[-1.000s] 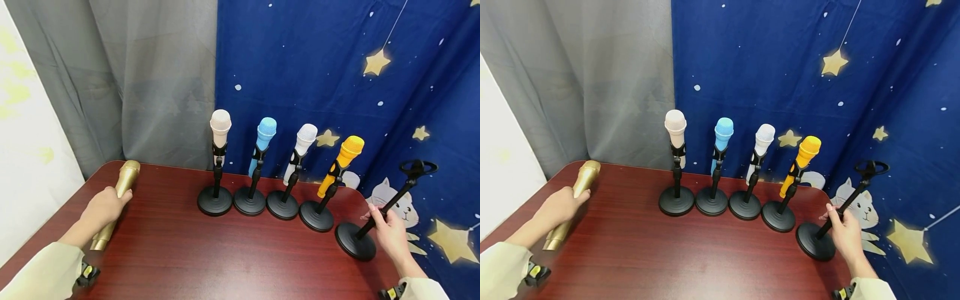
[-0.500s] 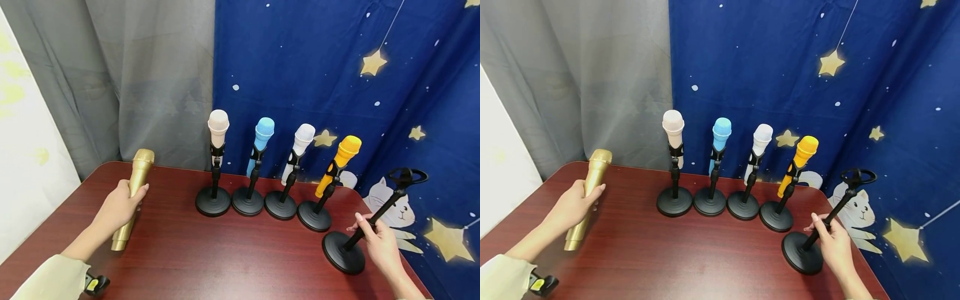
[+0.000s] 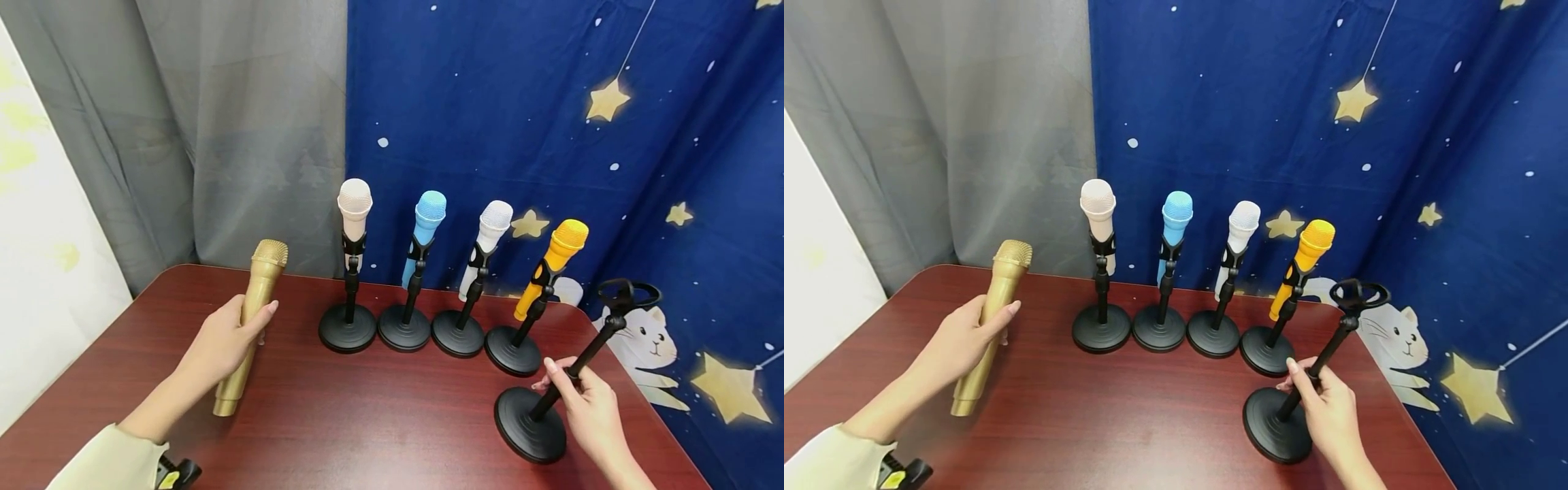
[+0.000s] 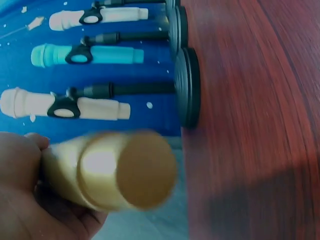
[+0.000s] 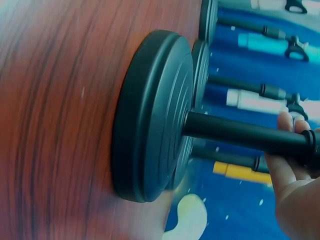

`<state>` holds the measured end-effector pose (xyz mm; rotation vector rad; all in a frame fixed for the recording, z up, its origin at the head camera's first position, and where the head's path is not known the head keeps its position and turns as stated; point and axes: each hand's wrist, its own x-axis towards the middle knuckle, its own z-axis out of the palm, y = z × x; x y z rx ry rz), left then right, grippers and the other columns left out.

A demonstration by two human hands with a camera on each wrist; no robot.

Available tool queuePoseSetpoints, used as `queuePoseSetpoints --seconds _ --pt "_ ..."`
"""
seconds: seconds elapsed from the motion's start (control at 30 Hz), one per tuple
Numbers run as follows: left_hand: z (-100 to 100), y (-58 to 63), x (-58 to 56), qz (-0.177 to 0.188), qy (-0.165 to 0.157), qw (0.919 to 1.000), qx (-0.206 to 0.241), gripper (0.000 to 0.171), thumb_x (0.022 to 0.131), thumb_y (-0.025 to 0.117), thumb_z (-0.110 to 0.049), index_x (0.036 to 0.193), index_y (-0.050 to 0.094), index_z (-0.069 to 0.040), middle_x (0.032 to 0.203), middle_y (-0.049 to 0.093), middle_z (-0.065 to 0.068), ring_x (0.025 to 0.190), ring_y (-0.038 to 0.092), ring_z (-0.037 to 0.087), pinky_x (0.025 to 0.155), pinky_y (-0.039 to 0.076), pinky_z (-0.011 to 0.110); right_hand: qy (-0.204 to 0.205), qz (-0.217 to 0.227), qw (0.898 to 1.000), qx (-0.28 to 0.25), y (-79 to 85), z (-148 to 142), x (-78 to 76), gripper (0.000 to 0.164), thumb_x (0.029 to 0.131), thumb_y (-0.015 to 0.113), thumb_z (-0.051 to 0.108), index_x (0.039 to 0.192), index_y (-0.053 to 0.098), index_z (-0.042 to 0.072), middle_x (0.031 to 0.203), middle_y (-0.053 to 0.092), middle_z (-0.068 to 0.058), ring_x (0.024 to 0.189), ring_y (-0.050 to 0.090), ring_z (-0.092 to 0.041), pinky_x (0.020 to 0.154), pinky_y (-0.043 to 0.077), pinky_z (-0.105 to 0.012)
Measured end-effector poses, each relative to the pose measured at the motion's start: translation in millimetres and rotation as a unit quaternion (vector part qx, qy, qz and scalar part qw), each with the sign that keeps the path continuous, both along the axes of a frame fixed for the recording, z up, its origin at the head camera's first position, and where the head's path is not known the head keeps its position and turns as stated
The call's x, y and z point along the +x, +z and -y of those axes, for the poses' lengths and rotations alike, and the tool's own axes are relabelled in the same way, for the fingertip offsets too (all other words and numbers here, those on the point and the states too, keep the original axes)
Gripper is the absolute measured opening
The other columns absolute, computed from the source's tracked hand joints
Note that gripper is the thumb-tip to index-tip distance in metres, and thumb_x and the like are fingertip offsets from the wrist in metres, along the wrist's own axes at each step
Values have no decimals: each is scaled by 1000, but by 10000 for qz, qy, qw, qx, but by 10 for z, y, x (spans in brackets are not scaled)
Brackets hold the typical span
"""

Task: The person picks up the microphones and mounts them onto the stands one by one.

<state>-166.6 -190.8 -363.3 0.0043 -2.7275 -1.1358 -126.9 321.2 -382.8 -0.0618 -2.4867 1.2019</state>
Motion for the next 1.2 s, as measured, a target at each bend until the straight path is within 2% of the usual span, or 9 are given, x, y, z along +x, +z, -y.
queuePoseSetpoints --seconds 0.17,0.27,0.4,0.5,0.6,0.83,1.0,1.2 --pt "-166 51 30 -129 -152 9997 155 53 102 46 -60 98 54 -7 70 65 3 62 60 17 59 48 31 200 -51 9997 -126 5 217 55 26 103 59 32 92 66 10 79 74 -3 76 74 -7 72 58 -18" --pt "-273 86 53 -314 -293 9988 245 48 101 50 -57 99 55 -9 72 65 3 65 60 16 61 48 30 237 -90 9995 -176 0 345 80 24 102 60 31 90 66 11 77 74 -2 74 74 -8 68 57 -20" --pt "-416 130 77 -658 -554 9960 232 36 101 58 -47 113 56 -13 82 64 3 75 58 16 68 45 29 279 -162 9992 -245 -30 505 100 21 102 62 29 86 65 14 73 73 1 71 73 -9 60 53 -23" --pt "-525 158 80 -764 -744 9938 329 36 100 62 -41 123 55 -14 89 63 4 81 55 18 72 44 30 350 -251 9986 -300 -54 622 108 19 101 63 27 85 65 17 72 73 3 71 72 -9 61 54 -23" --pt "-643 201 76 -774 -902 9911 597 38 100 62 -40 127 54 -14 93 62 5 84 55 19 73 44 31 532 -385 9970 -413 -69 735 109 17 101 63 25 85 64 17 72 72 2 70 72 -10 67 57 -24" --pt "-956 326 52 -783 -1279 9803 1288 40 100 62 -40 129 49 -15 101 63 6 89 57 20 79 47 35 971 -619 9917 -565 -86 985 112 17 100 64 22 84 64 18 71 72 -1 69 71 -5 70 57 -23" --pt "-1152 419 49 -860 -1525 9700 1688 43 100 61 -38 133 45 -15 108 62 6 96 59 19 87 47 37 1207 -707 9882 -628 -96 1172 96 18 99 65 22 81 63 23 69 71 4 70 71 -4 70 56 -22" --pt "-1374 562 39 -1176 -1961 9542 1928 58 92 73 -33 137 41 -16 107 63 5 97 63 18 86 52 38 1475 -789 9837 -660 -118 1367 67 19 98 67 23 80 63 27 67 69 9 69 71 -6 69 56 -23"
